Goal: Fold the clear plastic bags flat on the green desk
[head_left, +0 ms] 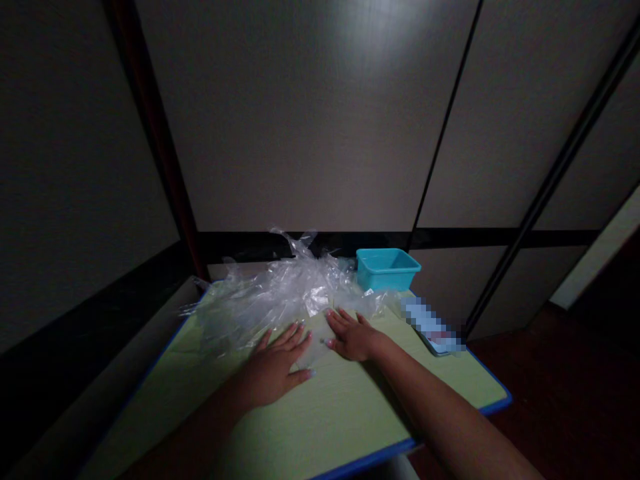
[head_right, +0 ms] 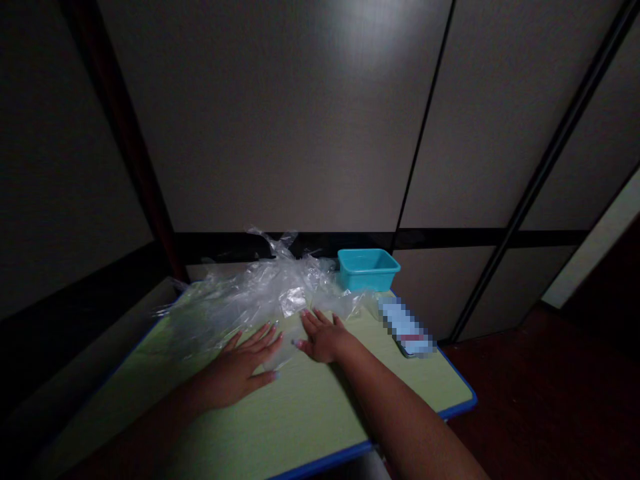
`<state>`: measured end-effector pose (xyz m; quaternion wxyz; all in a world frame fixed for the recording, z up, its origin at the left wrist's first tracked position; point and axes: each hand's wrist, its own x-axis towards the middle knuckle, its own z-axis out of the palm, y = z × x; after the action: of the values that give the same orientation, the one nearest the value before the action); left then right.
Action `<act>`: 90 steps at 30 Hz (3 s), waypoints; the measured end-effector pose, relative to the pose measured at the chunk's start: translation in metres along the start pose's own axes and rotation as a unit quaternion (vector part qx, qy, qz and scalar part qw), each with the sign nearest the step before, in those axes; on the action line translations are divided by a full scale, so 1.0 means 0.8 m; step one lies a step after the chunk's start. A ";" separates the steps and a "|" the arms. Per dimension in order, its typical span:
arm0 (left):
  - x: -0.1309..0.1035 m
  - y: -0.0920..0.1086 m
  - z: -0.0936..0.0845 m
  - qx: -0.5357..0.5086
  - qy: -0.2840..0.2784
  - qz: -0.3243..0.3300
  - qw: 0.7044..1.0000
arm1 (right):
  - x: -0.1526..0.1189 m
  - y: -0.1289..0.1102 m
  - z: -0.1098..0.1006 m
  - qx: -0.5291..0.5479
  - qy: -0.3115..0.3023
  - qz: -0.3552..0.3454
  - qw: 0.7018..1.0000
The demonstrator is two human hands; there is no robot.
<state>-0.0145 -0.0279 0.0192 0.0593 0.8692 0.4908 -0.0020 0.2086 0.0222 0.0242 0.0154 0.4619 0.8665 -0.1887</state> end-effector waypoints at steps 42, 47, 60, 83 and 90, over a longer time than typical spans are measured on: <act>0.006 -0.002 0.018 0.031 0.107 -0.148 0.983 | 0.009 -0.006 0.004 -0.030 0.010 -0.041 0.999; 0.004 -0.006 0.015 0.047 0.125 -0.137 0.982 | 0.011 0.005 0.007 -0.019 0.041 -0.026 0.999; 0.001 0.013 -0.002 0.118 0.230 0.005 0.966 | 0.013 -0.001 0.008 -0.044 0.237 -0.059 0.969; -0.002 0.010 -0.012 0.096 0.222 0.057 0.969 | 0.009 0.004 0.009 -0.014 0.112 -0.028 0.993; 0.001 0.004 -0.003 0.091 0.220 -0.018 0.971 | 0.007 0.001 0.007 -0.028 0.134 -0.017 0.990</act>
<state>-0.0110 -0.0286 0.0217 -0.1296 0.8409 0.5055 0.1433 0.2050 0.0252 0.0180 -0.0911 0.4678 0.8733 -0.1011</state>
